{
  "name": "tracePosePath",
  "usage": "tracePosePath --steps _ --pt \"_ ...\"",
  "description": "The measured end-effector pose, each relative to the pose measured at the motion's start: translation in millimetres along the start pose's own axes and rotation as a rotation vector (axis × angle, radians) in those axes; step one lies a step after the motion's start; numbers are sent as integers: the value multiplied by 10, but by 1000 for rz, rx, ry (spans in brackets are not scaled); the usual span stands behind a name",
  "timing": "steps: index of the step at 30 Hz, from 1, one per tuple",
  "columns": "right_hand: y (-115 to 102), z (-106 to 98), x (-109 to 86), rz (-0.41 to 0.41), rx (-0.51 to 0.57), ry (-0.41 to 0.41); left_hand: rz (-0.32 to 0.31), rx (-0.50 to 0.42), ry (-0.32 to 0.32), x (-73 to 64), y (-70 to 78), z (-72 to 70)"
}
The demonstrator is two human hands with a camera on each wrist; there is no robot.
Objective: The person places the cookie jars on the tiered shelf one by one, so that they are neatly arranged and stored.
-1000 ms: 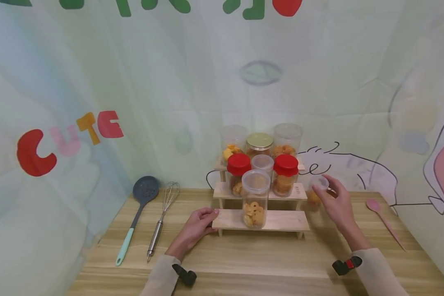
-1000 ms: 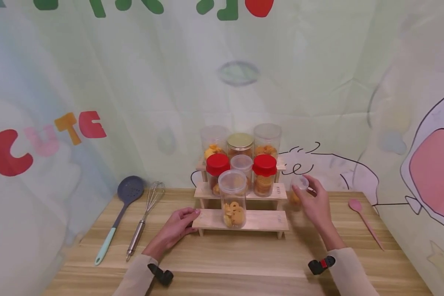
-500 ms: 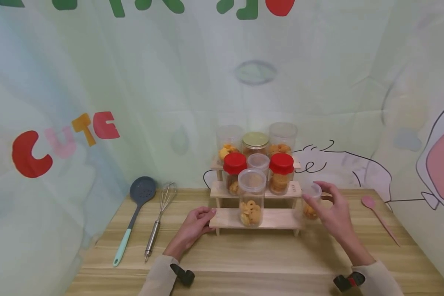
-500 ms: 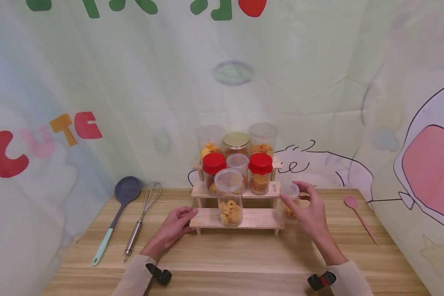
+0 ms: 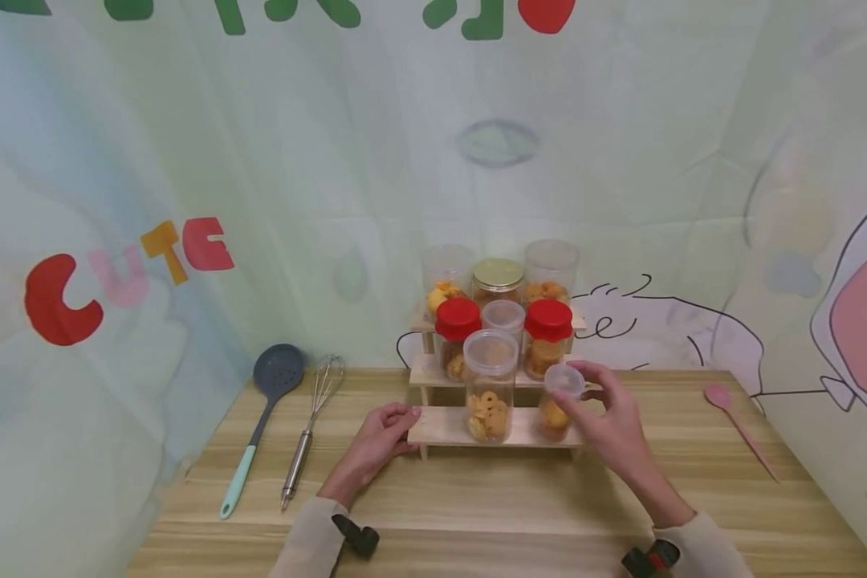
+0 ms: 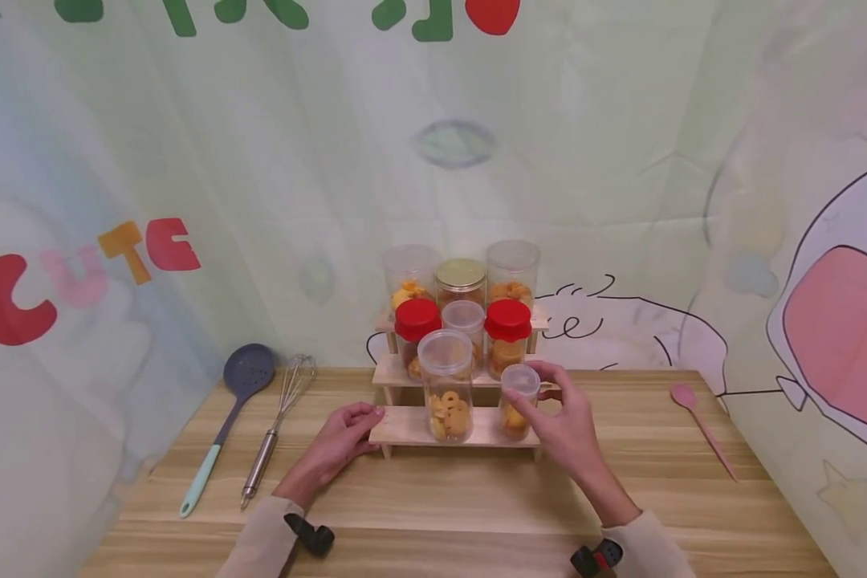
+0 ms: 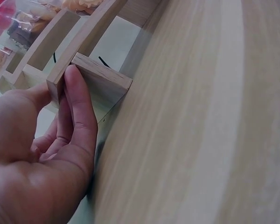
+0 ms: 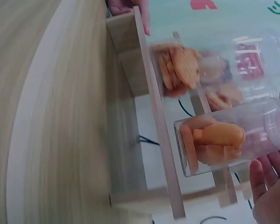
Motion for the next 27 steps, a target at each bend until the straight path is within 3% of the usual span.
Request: tracePosePath --steps 11,27 --pt "13 344 63 61 26 -35 16 -1 -21 17 8 3" --pt "58 365 58 44 22 -16 20 10 -42 24 31 31"
Point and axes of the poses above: each hand's wrist, its own x-axis towards the middle knuckle, its own z-axis out of the palm, y = z × x, the point moved 5 cm from there along x, towards the middle knuckle, and after that the axes turned 7 degrees about x, right-handed, at the moved point
